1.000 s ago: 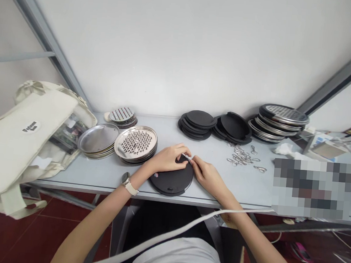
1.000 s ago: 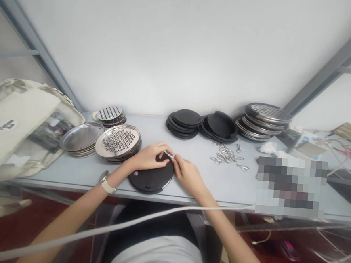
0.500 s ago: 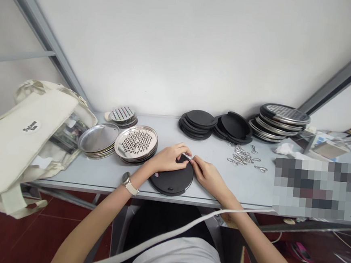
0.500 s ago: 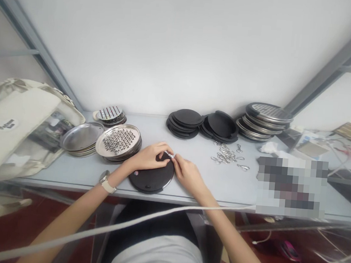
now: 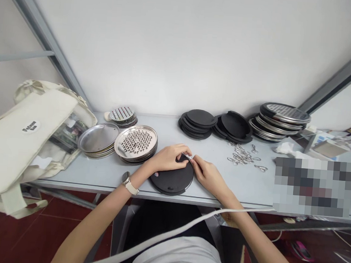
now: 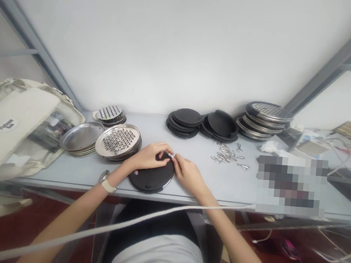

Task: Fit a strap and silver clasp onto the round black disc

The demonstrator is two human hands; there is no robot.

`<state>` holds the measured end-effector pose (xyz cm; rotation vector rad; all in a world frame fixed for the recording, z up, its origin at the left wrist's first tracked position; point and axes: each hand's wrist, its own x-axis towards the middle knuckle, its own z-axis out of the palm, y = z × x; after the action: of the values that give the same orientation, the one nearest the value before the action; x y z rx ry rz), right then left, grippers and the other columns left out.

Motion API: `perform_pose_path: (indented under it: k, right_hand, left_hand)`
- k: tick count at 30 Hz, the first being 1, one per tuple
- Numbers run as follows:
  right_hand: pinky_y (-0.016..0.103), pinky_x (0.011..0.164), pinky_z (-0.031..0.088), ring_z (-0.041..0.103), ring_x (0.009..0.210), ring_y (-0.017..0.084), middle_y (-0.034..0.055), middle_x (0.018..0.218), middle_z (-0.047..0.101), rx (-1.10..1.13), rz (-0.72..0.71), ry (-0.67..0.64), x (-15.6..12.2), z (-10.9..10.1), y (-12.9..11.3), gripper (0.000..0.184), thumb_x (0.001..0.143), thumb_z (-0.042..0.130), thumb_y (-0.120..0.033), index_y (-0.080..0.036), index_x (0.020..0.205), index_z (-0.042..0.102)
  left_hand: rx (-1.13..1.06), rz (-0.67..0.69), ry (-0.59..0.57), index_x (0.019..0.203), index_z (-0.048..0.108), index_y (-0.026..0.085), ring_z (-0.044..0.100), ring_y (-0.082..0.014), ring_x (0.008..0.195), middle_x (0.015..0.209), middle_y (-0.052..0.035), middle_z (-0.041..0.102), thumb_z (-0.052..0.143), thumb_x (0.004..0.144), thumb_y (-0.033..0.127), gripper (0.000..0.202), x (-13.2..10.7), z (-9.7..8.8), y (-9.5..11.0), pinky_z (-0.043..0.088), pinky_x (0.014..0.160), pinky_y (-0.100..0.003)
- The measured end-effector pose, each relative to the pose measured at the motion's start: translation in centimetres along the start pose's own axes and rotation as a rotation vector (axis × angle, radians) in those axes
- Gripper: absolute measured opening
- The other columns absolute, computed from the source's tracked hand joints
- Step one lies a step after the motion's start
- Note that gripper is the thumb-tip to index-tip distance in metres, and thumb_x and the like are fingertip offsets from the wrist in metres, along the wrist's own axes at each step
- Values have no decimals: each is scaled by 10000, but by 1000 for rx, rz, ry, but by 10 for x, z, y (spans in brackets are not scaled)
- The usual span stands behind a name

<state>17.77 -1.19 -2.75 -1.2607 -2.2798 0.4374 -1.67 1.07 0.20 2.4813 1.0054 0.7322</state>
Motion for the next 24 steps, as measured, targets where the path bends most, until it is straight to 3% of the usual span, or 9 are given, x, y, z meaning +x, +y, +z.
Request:
perform_pose_path:
  k: [24]
  right_hand:
    - [246, 550, 340, 560, 556, 167, 16, 677, 602, 25, 8, 19, -2, -2, -1, 258, 976, 284, -337, -227, 842, 475]
  left_hand:
    - [7, -4, -5, 1012, 573, 202, 505, -113, 698, 907, 1, 560, 532, 810, 195, 207, 0, -2, 3, 420, 702, -240]
